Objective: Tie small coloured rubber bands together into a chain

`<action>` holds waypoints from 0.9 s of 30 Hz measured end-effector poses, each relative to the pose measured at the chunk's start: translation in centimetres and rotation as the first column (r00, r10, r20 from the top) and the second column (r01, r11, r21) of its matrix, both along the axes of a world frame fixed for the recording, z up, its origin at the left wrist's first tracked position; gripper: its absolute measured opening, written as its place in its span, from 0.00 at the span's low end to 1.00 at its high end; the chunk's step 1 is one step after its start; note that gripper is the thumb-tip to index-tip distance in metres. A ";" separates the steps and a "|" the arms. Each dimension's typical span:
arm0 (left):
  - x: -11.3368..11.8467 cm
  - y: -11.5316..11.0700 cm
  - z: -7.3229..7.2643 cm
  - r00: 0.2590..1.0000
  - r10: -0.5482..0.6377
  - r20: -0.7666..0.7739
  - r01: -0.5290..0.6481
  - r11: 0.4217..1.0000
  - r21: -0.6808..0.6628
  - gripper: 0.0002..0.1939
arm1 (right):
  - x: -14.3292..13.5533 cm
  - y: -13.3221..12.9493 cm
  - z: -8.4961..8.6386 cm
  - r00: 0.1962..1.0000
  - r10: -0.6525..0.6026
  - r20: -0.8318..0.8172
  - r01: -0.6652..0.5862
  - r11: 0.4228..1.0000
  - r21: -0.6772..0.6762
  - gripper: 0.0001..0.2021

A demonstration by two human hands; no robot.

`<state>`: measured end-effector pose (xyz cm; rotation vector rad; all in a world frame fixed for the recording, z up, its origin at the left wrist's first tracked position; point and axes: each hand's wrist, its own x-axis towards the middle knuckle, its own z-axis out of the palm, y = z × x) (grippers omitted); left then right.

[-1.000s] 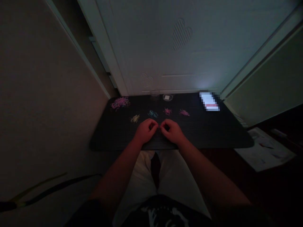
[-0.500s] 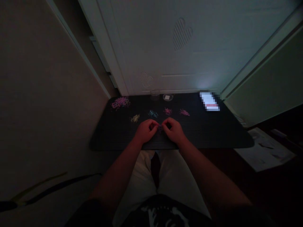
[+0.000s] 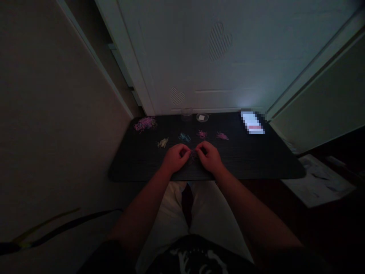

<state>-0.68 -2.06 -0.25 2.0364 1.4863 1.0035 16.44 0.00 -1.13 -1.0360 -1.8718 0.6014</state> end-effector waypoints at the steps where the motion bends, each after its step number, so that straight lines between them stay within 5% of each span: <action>1: 0.0 0.0 0.0 1.000 -0.001 -0.001 0.001 1.000 0.001 0.06 | 0.0 0.0 0.0 1.000 -0.004 -0.004 0.004 1.000 -0.002 0.04; 10: 0.0 0.0 0.0 1.000 -0.007 -0.014 0.007 1.000 0.004 0.05 | 0.1 0.0 0.3 0.997 -0.043 -0.058 0.039 0.997 -0.066 0.04; 21: -0.1 -0.1 0.0 1.000 -0.023 -0.016 0.023 1.000 0.009 0.06 | 0.6 0.8 -0.4 0.904 -0.187 -0.383 0.082 0.958 -0.274 0.06; 27: -0.1 -0.1 0.0 1.000 -0.013 -0.020 0.013 1.000 -0.001 0.06 | 0.5 0.8 -0.1 0.885 -0.180 -0.429 0.050 0.954 -0.296 0.07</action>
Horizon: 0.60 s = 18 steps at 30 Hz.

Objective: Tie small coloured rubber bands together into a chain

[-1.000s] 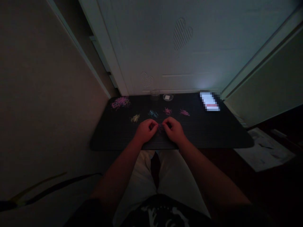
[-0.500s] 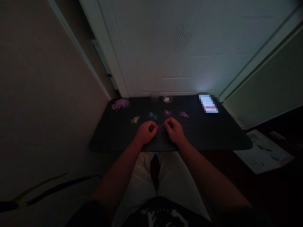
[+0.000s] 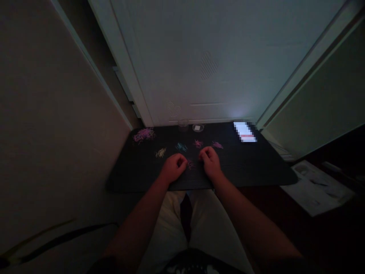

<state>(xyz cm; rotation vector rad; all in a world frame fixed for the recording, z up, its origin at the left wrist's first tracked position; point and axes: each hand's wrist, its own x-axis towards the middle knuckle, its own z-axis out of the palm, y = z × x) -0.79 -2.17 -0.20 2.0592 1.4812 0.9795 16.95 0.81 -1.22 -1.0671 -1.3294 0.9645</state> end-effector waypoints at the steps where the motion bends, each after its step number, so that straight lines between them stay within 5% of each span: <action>1: 0.0 0.0 0.0 1.000 0.008 0.001 -0.008 1.000 -0.001 0.06 | 0.0 0.0 0.0 1.000 -0.012 -0.013 0.012 1.000 0.002 0.07; 6: -0.1 0.2 -0.3 1.000 0.030 -0.007 -0.030 1.000 0.003 0.06 | -0.1 -0.2 -0.1 0.999 0.051 0.013 -0.051 0.998 0.030 0.07; 12: -0.1 0.2 -0.3 1.000 0.005 -0.020 -0.005 1.000 0.006 0.05 | -0.8 -0.9 -0.1 0.901 0.242 0.360 -0.311 0.939 0.148 0.05; 18: -0.1 0.2 -0.2 0.998 -0.010 -0.059 0.010 1.000 0.007 0.06 | -0.5 -0.6 0.1 0.894 0.179 0.411 -0.279 0.940 0.197 0.03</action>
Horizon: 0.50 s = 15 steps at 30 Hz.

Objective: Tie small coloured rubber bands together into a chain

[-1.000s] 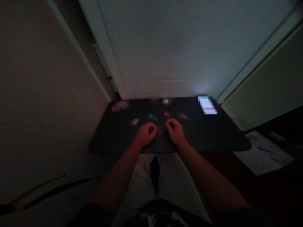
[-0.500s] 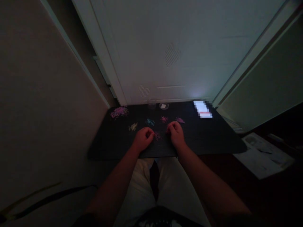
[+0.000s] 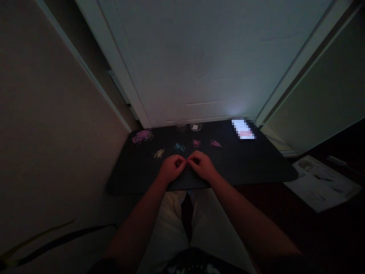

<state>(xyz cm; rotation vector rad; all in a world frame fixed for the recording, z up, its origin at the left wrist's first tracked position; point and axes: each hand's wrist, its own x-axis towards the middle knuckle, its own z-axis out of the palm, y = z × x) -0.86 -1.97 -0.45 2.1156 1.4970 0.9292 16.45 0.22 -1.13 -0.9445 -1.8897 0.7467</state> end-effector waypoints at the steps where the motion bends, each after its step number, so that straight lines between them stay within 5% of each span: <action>1: 0.0 0.0 0.0 1.000 0.002 -0.005 -0.002 1.000 0.000 0.06 | 0.0 0.0 0.0 1.000 -0.015 -0.013 0.015 1.000 0.009 0.03; 10: 0.1 -0.1 0.2 1.000 0.031 -0.001 -0.031 0.999 -0.020 0.08 | 1.7 0.8 0.3 0.958 -0.286 -0.023 0.286 0.958 0.010 0.07; 15: 0.1 -0.1 0.1 0.998 0.041 0.040 -0.040 0.999 -0.024 0.08 | 6.1 3.5 0.9 0.823 -0.559 0.102 0.566 0.822 -0.066 0.13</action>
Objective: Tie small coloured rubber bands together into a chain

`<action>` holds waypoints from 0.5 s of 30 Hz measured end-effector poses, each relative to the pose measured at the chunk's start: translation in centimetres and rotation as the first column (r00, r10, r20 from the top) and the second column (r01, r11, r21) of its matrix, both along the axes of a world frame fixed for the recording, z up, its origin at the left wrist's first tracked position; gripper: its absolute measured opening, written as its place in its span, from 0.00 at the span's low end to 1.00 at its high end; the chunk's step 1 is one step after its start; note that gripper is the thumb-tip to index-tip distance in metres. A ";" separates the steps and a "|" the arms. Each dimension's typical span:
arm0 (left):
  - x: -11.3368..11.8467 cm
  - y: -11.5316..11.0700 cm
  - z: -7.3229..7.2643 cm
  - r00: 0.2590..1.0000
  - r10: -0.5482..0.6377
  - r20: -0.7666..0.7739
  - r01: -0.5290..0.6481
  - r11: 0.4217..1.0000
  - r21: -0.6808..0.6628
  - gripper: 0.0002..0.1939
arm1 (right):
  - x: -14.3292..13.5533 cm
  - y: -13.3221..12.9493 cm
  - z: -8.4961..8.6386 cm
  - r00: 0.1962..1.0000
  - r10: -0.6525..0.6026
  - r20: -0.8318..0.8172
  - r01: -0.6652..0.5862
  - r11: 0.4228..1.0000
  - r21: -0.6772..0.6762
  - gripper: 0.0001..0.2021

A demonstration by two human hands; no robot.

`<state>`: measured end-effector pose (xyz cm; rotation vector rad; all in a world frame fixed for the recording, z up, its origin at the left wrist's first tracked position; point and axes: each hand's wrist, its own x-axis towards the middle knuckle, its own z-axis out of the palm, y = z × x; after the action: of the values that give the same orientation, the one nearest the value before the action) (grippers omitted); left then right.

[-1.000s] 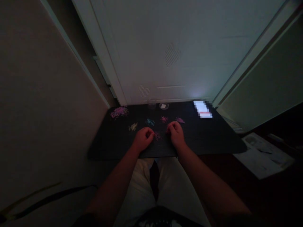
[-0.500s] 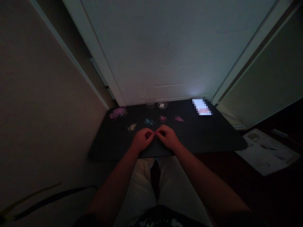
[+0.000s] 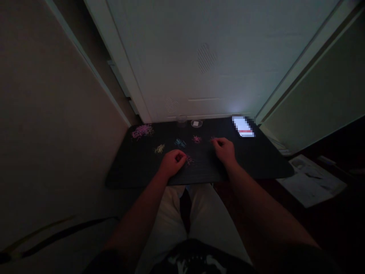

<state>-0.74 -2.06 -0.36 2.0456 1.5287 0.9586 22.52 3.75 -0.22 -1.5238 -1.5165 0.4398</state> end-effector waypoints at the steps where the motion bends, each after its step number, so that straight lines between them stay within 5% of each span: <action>1: 0.0 0.0 0.0 1.000 -0.002 0.007 0.002 1.000 0.003 0.08 | 0.8 0.6 0.2 1.000 -0.020 0.013 0.020 0.999 -0.041 0.14; 9: 0.0 -0.2 0.1 0.999 0.015 0.044 -0.015 1.000 -0.004 0.09 | 3.0 2.6 1.0 0.956 -0.006 -0.293 -0.076 0.961 -0.266 0.12; 15: 0.0 -0.1 0.0 0.999 0.007 0.043 -0.007 1.000 0.001 0.09 | 3.8 2.8 2.3 0.762 -0.173 -0.623 -0.100 0.920 -0.378 0.12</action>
<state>-0.78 -2.16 -0.32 2.0085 1.5141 1.0004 26.33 6.56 2.09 -1.4644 -0.8657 1.1780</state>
